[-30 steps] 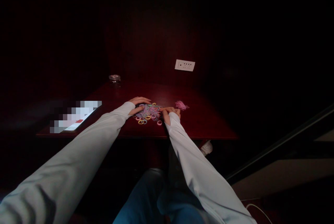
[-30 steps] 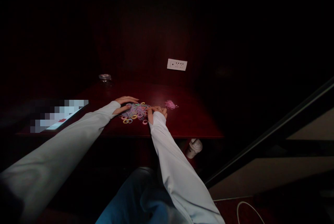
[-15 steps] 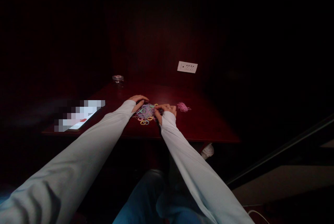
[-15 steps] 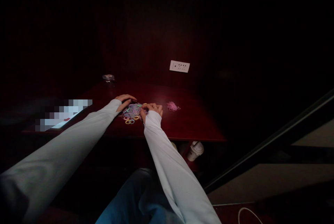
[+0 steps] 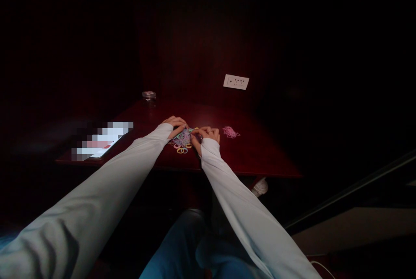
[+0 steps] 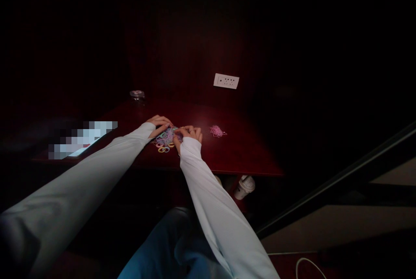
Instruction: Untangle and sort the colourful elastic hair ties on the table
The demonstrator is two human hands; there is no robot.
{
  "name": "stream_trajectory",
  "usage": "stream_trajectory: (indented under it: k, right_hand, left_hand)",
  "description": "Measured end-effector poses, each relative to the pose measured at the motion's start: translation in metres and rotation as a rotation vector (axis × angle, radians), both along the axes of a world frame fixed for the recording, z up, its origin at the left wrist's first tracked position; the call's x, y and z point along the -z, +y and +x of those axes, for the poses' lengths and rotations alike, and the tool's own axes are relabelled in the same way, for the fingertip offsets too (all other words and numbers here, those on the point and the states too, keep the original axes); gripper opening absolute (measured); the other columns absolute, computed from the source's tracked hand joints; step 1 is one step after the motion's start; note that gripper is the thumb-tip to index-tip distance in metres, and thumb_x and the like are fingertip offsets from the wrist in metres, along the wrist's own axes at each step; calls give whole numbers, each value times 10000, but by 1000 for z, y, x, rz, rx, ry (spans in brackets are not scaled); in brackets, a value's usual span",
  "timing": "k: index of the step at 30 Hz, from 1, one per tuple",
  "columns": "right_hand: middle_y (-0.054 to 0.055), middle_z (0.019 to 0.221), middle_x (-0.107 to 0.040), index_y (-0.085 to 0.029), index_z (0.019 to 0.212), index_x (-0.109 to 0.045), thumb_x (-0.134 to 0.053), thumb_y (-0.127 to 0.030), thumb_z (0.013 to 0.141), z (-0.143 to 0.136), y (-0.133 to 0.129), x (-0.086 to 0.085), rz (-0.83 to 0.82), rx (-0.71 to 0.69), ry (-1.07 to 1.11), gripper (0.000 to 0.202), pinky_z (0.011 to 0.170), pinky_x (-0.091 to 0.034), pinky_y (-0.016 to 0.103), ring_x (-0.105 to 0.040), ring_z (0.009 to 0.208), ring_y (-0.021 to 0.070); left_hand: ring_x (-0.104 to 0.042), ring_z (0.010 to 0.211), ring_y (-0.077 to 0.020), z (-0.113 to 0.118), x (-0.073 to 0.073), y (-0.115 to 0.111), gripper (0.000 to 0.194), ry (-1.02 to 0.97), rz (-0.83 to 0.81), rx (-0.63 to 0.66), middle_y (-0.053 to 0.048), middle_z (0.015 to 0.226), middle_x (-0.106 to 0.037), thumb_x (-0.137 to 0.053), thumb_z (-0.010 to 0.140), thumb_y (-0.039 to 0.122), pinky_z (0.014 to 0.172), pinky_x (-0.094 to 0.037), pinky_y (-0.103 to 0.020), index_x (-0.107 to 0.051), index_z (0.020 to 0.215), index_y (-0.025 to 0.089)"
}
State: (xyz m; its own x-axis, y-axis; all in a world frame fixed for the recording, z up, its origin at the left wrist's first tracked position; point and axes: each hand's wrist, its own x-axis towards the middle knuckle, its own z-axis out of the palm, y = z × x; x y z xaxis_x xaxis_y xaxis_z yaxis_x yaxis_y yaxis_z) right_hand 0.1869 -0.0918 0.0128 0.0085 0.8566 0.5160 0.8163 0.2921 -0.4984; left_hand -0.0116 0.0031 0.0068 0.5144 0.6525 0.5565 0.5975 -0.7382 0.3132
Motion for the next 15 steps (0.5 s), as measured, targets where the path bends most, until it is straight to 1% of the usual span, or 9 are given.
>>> stream_trajectory:
  k: [3,6,8,15]
  right_hand:
    - [41,1223,-640,-337,1085,-771,-700,-340,877,-4,-1,-2,28,-106,-172,220,974,-323,395,-410,1150,268]
    - [39,1271,-621,-341,1114,-765,-691,-353,886,-7,-2,-4,18,-160,-276,240,979,-321,399,-404,1159,271]
    - [37,1281,-615,-341,1109,-766,-691,-359,886,-8,-2,-5,7,-157,-299,236,976,-322,395,-405,1155,269]
    - [50,1257,-616,-313,1120,-754,-693,-376,882,-7,-2,-6,25,-109,-285,253,976,-330,395,-413,1150,269]
  left_hand:
    - [-586,972,-216,1,1,2,455,2,-14,-11,-25,1115,-741,-360,1015,450,947,-447,-368,-772,1053,261]
    - [-590,978,-217,3,3,4,449,-10,-11,-36,-27,1098,-744,-359,1005,439,955,-443,-369,-767,1026,253]
    - [-589,963,-216,5,4,4,445,-21,-8,-53,-27,1080,-746,-359,999,428,950,-441,-371,-767,1000,250]
    - [-587,937,-219,6,6,4,467,-47,-3,-51,-29,1034,-753,-354,995,454,921,-442,-370,-774,951,254]
